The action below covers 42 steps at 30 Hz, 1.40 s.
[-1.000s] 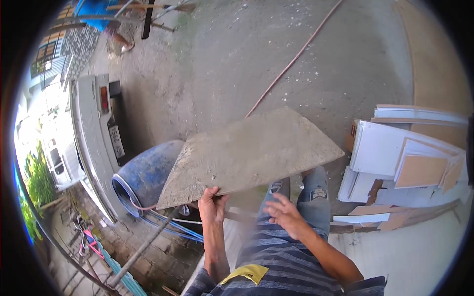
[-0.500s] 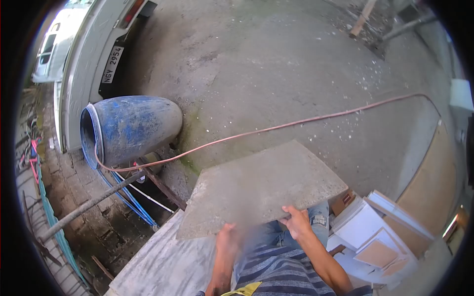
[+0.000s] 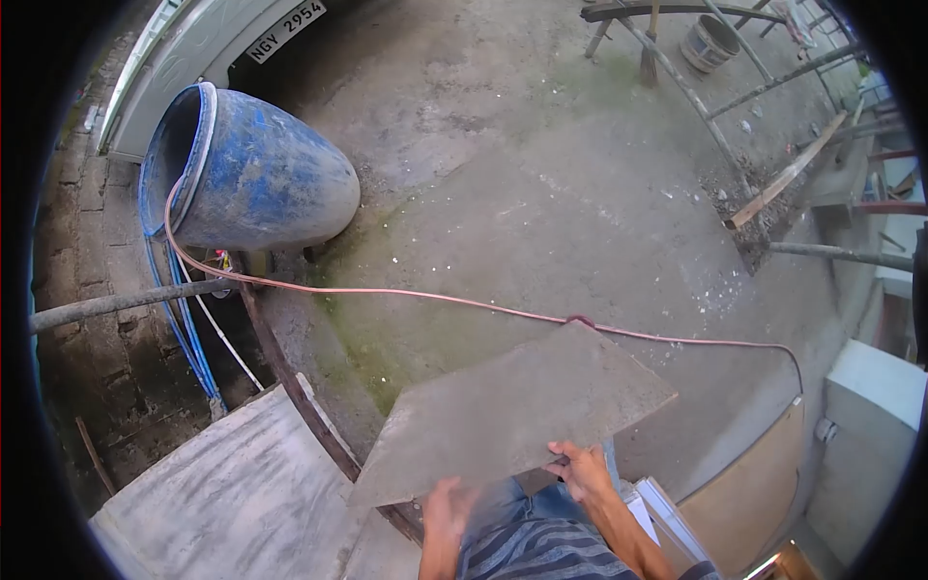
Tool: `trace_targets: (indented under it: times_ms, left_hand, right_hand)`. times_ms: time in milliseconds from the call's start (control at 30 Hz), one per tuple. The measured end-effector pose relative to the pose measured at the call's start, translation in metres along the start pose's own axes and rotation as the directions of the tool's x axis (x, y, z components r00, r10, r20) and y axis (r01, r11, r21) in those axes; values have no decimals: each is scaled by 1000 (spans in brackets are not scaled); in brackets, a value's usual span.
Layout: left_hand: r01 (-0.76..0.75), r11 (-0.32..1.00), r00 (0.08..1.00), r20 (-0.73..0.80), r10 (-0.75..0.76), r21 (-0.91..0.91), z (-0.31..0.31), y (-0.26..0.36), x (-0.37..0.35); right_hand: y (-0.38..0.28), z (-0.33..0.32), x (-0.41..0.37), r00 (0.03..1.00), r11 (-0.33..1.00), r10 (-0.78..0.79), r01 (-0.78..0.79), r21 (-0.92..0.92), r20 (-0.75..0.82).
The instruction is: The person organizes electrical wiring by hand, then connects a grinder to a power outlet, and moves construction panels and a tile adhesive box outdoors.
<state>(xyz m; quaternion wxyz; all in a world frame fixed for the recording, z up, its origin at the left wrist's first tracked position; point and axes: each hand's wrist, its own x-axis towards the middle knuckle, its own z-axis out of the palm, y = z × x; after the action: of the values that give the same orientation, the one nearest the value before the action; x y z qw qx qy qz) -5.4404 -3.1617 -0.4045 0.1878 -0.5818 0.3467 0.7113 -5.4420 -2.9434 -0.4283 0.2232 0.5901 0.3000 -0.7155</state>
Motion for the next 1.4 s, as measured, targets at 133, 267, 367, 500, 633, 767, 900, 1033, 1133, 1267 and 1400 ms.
trace_targets:
  times_ms: [133, 267, 367, 500, 633, 767, 900, 1033, 1133, 1267, 1400]
  left_hand:
    - [-85, 995, 994, 65, 88, -45, 57, 12, 7]
    - [-239, 969, 957, 155, 245, -58, 120, 31, 1]
    - [-416, 902, 870, 239, 431, -113, 175, 58, -11]
    - [-568, 800, 716, 362, 596, -193, 227, 82, -30]
    - [-561, 776, 664, 404, 629, -287, 261, 77, -36]
    - [-439, 836, 700, 458, 548, -329, 297, 46, -15]
    - [-209, 931, 828, 452, 331, -299, 303, -34, 90]
    - [83, 995, 862, 497, -100, 56, 287, -161, 121]
    - [323, 812, 681, 477, -556, 485, 245, -234, 95]
    - [331, 608, 510, 405, -759, 722, 220, -235, 69]
    - [259, 661, 598, 420, -682, 704, 187, -208, 130]
  right_hand:
    - [-66, 19, 12, 990, 995, -97, 94, 32, 99]
    - [-138, 48, -2, 961, 976, -213, 202, 77, 179]
    - [-185, 61, 10, 851, 912, -399, 407, 50, 341]
    - [-252, 83, 0, 879, 950, -312, 294, 105, 360]
    - [-300, 60, 2, 816, 969, -241, 236, 79, 525]
    - [-319, 50, 23, 727, 866, -495, 459, 199, 475]
    - [-315, 9, 84, 778, 840, -539, 469, 273, 323]
    - [-246, -118, 136, 936, 904, -352, 339, 262, 4]
    - [-146, -234, 135, 956, 921, -188, 251, 296, -225]
    - [1, -367, 127, 988, 848, -112, 40, 529, 105]
    - [40, -348, 108, 992, 811, -30, 97, 577, -125]
